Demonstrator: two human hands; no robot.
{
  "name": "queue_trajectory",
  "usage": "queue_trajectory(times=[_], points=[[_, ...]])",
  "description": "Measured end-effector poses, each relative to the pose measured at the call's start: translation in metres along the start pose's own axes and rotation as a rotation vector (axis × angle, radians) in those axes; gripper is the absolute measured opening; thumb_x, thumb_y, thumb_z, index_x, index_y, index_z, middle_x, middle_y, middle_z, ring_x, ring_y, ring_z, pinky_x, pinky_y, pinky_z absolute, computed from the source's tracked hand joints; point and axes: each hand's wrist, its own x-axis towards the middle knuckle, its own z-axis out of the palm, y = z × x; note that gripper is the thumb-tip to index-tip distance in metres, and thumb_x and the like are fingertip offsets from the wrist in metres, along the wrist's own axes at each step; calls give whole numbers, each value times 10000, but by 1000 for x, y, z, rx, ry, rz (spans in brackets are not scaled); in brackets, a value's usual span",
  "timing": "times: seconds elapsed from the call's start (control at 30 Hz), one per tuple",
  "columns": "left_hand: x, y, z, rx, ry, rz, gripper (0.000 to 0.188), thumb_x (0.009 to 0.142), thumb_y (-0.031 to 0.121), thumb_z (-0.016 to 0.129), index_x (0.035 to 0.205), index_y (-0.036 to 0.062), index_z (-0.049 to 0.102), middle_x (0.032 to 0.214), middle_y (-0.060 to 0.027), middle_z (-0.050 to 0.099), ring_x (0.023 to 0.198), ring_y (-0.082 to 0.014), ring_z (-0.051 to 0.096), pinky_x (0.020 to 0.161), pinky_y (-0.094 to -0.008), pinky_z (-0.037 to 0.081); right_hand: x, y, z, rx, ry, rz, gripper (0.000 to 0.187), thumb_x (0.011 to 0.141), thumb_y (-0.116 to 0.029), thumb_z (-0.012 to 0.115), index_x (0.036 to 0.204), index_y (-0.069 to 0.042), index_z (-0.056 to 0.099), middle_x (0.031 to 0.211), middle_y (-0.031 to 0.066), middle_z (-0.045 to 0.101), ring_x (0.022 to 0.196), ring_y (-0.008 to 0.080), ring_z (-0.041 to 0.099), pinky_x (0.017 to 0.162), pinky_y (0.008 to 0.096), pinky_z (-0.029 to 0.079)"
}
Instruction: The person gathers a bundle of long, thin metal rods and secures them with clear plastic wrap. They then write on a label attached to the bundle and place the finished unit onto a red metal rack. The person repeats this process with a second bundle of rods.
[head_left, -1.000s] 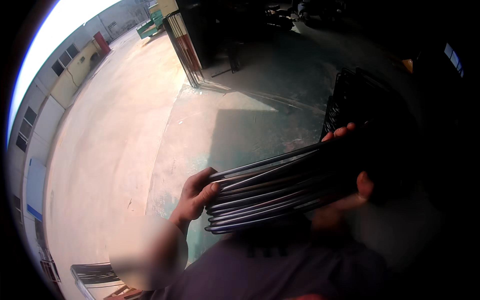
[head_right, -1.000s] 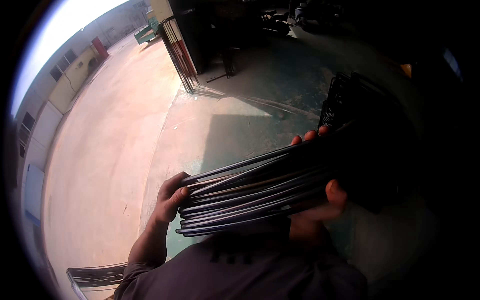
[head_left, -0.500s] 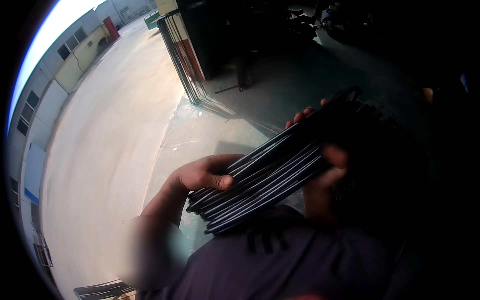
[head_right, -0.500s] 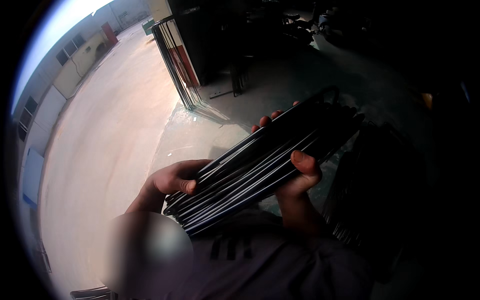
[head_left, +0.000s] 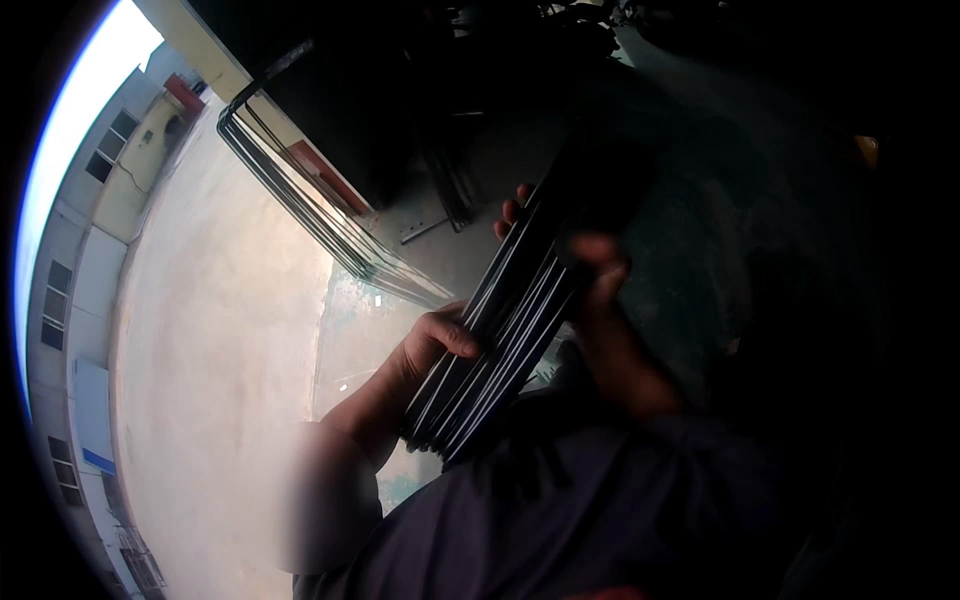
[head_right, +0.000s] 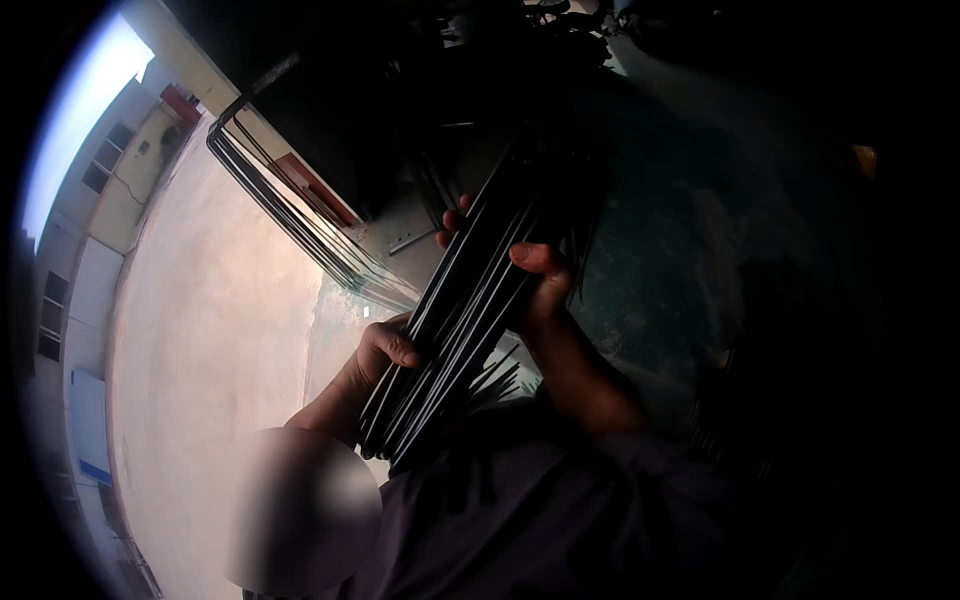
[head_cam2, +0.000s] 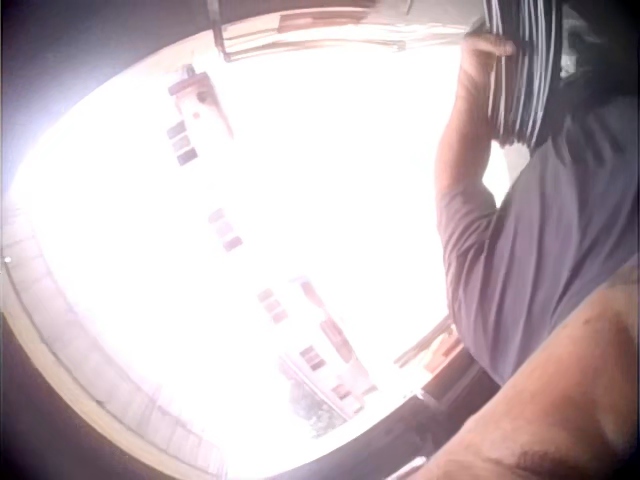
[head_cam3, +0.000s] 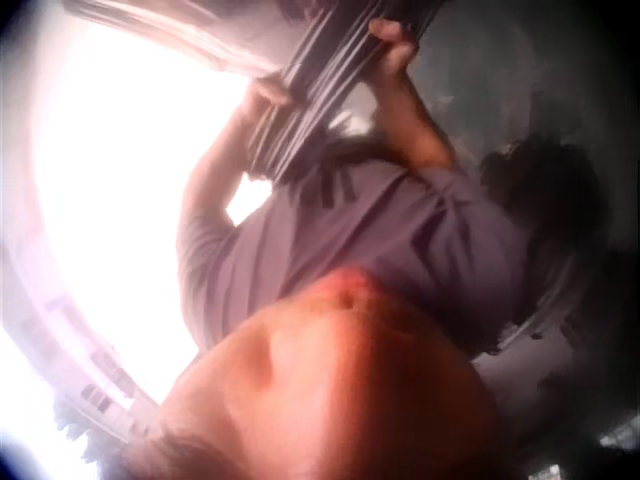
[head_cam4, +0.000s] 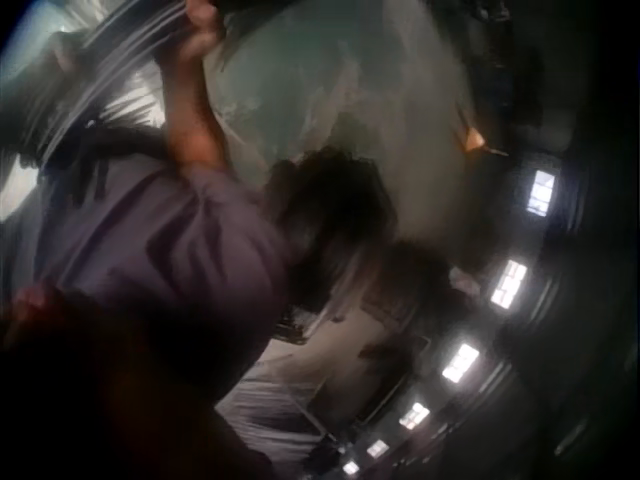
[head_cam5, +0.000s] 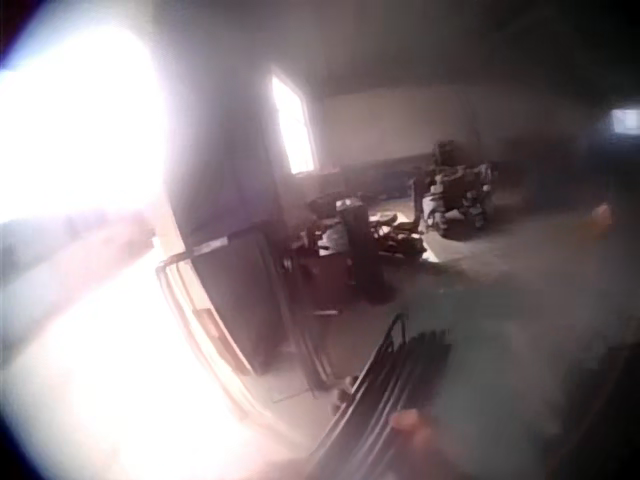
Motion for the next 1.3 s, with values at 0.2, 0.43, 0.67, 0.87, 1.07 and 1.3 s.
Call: queue_trajectory(times=[0.2,0.43,0.67,0.87,1.07,1.3], points=[[128,141,-33,-191,17,72,798,590,70,800,1337,-137,610,1128,-281,753,942,-404,775,898,-475,655,186,-11,-79,-92,-85,363,866,943,-502,576,1599,32,391,1631,184,444,1523,390,424,1292,595,325],[285,305,-118,-265,-135,12,757,761,199,792,1417,-113,576,1239,-298,724,1055,-384,767,1009,-454,617,418,-12,-182,-21,136,434,777,784,-281,666,1434,114,509,1309,253,642,1259,409,649,1097,540,559],[443,441,-178,-327,-179,41,733,795,199,774,1426,-113,572,1279,-314,704,1105,-412,745,1054,-486,582,651,-56,-294,-14,48,511,851,738,-319,719,1452,94,509,1336,284,621,1284,433,629,1100,559,555],[566,570,-207,-342,-10,-13,818,678,175,808,1430,-75,603,1229,-251,747,1082,-391,755,1028,-454,600,833,-80,-371,85,52,537,832,754,-314,717,1456,82,509,1347,260,621,1290,416,621,1123,571,535],[664,662,-231,-339,139,202,628,789,180,726,1351,-84,639,1116,-239,765,974,-364,777,934,-448,641,994,-73,-433,95,17,722,752,764,-268,694,1421,71,553,1304,225,654,1242,391,651,1108,557,544],[724,735,-291,-417,227,308,611,730,190,738,1284,-58,669,1007,-202,758,829,-337,764,788,-425,653,1120,-40,-451,-225,65,941,636,794,-264,641,1317,98,628,1209,218,699,1137,396,705,1031,490,592]])
